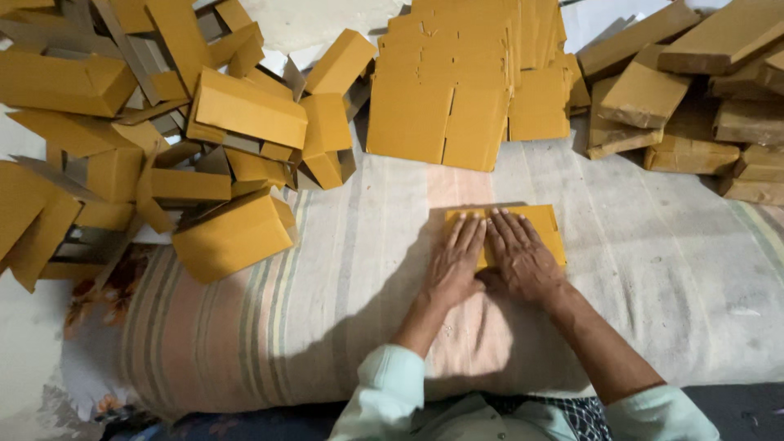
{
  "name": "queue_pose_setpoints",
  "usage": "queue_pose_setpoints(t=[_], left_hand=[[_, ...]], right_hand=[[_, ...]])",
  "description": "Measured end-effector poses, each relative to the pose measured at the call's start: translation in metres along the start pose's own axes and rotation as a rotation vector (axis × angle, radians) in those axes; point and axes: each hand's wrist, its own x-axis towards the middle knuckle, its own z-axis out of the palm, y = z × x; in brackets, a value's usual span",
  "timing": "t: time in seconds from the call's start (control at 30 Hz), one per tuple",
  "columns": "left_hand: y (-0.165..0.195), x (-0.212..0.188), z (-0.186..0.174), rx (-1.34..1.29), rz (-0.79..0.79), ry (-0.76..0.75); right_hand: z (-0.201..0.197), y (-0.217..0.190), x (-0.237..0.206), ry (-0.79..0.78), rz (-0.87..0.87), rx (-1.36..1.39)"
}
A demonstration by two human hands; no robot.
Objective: The person assembles small cardboard boxes by folding the flaps and pressing the edges to form the box shape. They handle each box one at a time, folding and creasing the cardboard to create a finished box.
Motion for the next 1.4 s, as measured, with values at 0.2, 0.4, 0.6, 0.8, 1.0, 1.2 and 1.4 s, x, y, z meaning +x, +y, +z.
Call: queue_pose_setpoints(t=[0.2, 0.4, 0.6, 0.8, 1.0, 1.2, 1.4], left_hand=[[-0.017, 0.020, 0.000, -0.097, -0.081, -0.138], [-0.037, 0.005, 0.012, -0.108, 0.116, 0.107], [-0.026, 0.020, 0.032, -0.128, -0.157, -0.003], [0.000, 0.059, 0.042, -0.002, -0.354, -0.017], [-0.009, 0.065, 0.032, -0.174, -0.448, 0.008], [-0.032, 0.061, 0.026, -0.103, -0.499, 0.101], [-0.011, 0.071, 0.026, -0.031, -0.555, 0.069]], right_hand=[[0.004, 0.024, -0.001, -0.113, 0.045, -0.034], [0.022, 0.063, -0.034, -0.028, 0.110, 0.084], [0.050, 0.068, -0.040, 0.092, 0.195, 0.037], [0.071, 0.038, 0.006, 0.051, 0.449, 0.109], [0.071, 0.049, 0.029, 0.041, 0.456, 0.112], [0.067, 0.072, 0.025, -0.080, 0.640, 0.151], [0.062, 0.041, 0.045, -0.021, 0.505, 0.012]])
